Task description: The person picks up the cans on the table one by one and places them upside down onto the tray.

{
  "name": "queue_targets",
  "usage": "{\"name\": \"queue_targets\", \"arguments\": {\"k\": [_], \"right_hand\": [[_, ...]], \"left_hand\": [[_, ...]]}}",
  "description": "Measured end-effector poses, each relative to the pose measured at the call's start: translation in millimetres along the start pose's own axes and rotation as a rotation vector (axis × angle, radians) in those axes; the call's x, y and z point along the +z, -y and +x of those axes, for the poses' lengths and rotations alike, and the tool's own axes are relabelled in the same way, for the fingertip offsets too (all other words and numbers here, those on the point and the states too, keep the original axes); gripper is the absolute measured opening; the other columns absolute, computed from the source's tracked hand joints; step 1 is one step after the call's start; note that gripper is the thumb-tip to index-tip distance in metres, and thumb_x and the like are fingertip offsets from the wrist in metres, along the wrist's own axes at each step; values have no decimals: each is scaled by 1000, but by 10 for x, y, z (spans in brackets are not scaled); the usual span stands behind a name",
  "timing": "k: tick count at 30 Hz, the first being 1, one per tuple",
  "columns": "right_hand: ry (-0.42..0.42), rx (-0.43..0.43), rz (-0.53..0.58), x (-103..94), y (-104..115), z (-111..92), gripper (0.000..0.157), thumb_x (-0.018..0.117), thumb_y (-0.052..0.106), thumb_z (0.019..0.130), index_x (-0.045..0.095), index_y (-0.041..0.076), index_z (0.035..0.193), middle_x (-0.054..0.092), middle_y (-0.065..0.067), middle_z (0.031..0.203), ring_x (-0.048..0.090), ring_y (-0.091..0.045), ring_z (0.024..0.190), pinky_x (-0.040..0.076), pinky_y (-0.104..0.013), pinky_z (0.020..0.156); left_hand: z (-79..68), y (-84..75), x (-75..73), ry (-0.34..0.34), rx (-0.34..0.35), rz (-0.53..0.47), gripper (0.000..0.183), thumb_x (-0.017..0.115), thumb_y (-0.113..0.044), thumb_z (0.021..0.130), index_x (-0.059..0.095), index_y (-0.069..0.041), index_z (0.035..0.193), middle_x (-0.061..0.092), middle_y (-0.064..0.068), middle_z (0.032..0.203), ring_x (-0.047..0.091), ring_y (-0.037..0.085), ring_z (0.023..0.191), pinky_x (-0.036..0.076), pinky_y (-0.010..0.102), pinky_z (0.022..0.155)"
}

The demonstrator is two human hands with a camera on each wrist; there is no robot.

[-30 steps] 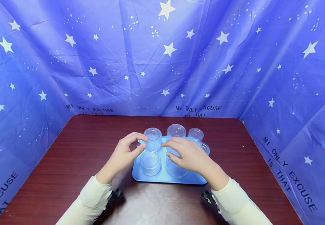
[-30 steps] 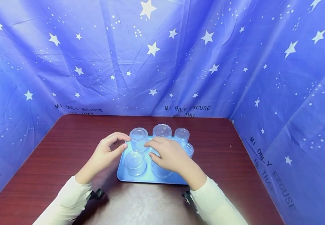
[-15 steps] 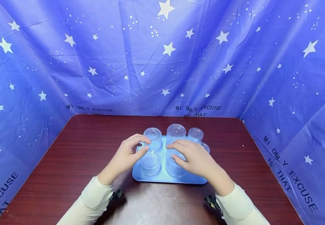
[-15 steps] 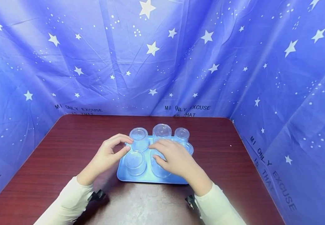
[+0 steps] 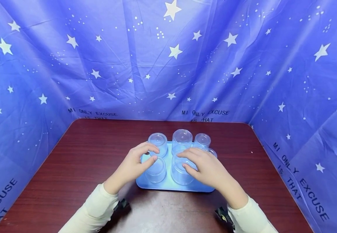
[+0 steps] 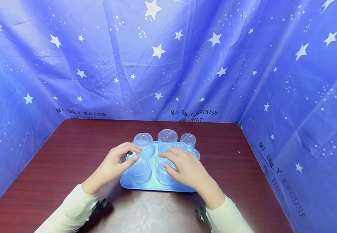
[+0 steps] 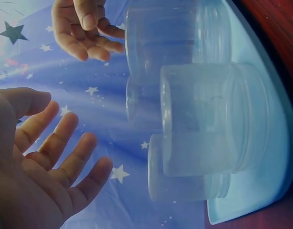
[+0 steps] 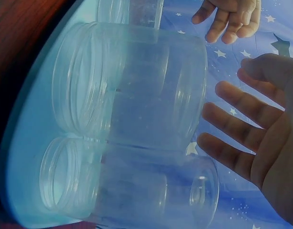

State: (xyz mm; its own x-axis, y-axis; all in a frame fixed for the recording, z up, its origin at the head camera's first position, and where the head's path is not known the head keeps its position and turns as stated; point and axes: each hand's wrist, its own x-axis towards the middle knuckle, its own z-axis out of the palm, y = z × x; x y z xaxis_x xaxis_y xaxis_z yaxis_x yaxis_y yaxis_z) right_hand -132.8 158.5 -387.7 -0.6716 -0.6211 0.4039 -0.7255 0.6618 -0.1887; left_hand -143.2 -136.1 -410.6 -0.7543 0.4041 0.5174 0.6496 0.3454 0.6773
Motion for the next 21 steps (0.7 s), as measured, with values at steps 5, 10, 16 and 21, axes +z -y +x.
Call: {"name": "queue_targets", "arguments": {"k": [5, 10, 16, 21], "right_hand": [[-6, 3, -14, -34, -28, -77, 32, 72, 29, 94, 69, 24, 126, 69, 10, 122, 64, -15, 118, 54, -41, 100], [-5, -8, 5, -57, -33, -87, 32, 71, 28, 95, 69, 23, 126, 70, 10, 122, 63, -15, 119, 53, -41, 102], [7, -36, 14, -67, -29, -79, 31, 71, 26, 95, 69, 22, 126, 69, 10, 122, 64, -16, 119, 53, -41, 102], [-6, -61, -7, -117, -26, -86, 33, 71, 27, 94, 69, 22, 127, 69, 12, 122, 64, -15, 119, 53, -43, 100]], "left_hand": [[-1, 11, 47, 13, 19, 29, 19, 72, -14, 96, 71, -22, 112, 68, -7, 115, 63, 9, 110, 56, 43, 88], [-15, 11, 48, 24, 17, 46, 18, 71, -13, 95, 71, -21, 112, 69, -6, 115, 63, 10, 110, 54, 39, 89], [-21, 9, 41, 30, 16, 52, 19, 72, -12, 94, 72, -20, 111, 69, -7, 114, 63, 11, 111, 55, 40, 91], [-48, 21, 21, 29, 32, 75, 18, 73, -12, 94, 72, -19, 110, 68, -8, 113, 63, 11, 111, 55, 40, 92]]}}
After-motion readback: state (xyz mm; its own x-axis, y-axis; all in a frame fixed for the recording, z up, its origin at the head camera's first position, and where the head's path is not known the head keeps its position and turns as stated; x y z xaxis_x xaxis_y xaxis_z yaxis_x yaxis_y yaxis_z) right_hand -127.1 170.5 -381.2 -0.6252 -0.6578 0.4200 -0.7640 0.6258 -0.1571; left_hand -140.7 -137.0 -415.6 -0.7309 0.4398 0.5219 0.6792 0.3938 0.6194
